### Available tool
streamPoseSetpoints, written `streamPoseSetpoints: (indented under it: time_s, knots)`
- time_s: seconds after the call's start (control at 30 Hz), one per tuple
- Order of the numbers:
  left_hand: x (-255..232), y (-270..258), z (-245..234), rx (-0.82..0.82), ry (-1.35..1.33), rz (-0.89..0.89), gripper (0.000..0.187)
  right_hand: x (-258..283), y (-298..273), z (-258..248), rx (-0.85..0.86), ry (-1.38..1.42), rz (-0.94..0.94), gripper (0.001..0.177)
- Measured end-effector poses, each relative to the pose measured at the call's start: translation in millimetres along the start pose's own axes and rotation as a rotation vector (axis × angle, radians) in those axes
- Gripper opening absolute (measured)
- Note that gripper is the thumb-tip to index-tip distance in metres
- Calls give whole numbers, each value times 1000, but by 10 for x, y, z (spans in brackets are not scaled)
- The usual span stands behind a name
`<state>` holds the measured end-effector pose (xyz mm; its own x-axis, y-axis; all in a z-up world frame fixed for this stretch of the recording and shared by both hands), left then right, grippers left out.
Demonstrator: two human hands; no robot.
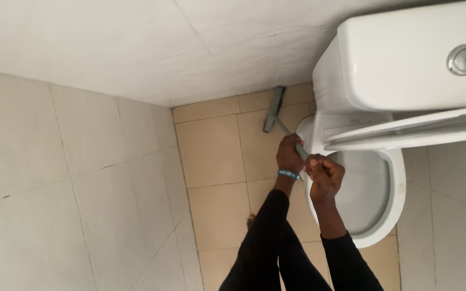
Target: The person attaches a handle to a squeegee head by hand and wipes the tiled floor in a bathroom.
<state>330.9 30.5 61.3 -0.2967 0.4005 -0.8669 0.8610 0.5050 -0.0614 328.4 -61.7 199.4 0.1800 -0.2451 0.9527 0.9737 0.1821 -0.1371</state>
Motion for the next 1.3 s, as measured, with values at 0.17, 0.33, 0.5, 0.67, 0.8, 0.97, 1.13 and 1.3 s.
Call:
streamPoseSetpoints:
  time_s: [0.17, 0.33, 0.5, 0.67, 0.8, 0.97, 1.13, 1.3]
  knots:
    - [-147, 4, 67, 14, -73, 18, 25, 285, -39, 16, -11, -159, -56, 28]
    - [-57, 125, 152, 181, -52, 123, 30, 142, -33, -13, -35, -103, -54, 28]
    - [222, 9, -67, 46, -11, -159, 26, -181, 36, -61, 182, 76, 95, 19]
    - [205, -65, -85, -126, 161, 129, 16, 72, 120, -167, 233, 108, -90, 28]
    - [235, -85, 56, -11, 66, 185, 13, 226, -96, -102, 152, -73, -147, 30]
    - [395, -129, 134, 188, -57, 62, 8, -32, -201, -18, -55, -17, -36, 27]
    - [577, -119, 14, 156, 105, -44, 5, -99, -114, -68, -1, 154, -105, 42]
    - [408, -87, 80, 174, 66, 195, 11, 26, -313, -86, -188, 33, -270, 41]
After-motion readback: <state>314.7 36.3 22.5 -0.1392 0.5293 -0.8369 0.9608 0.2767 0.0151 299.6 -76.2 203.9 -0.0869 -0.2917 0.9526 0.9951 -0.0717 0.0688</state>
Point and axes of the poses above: each hand's wrist, its own y-axis towards the middle knuckle, its own z-axis out of the palm, x = y × z, the point moved 4 cm from there along y, towards the middle knuckle, and after that the axes turned 1 degree about x, right-handed, at the moved point
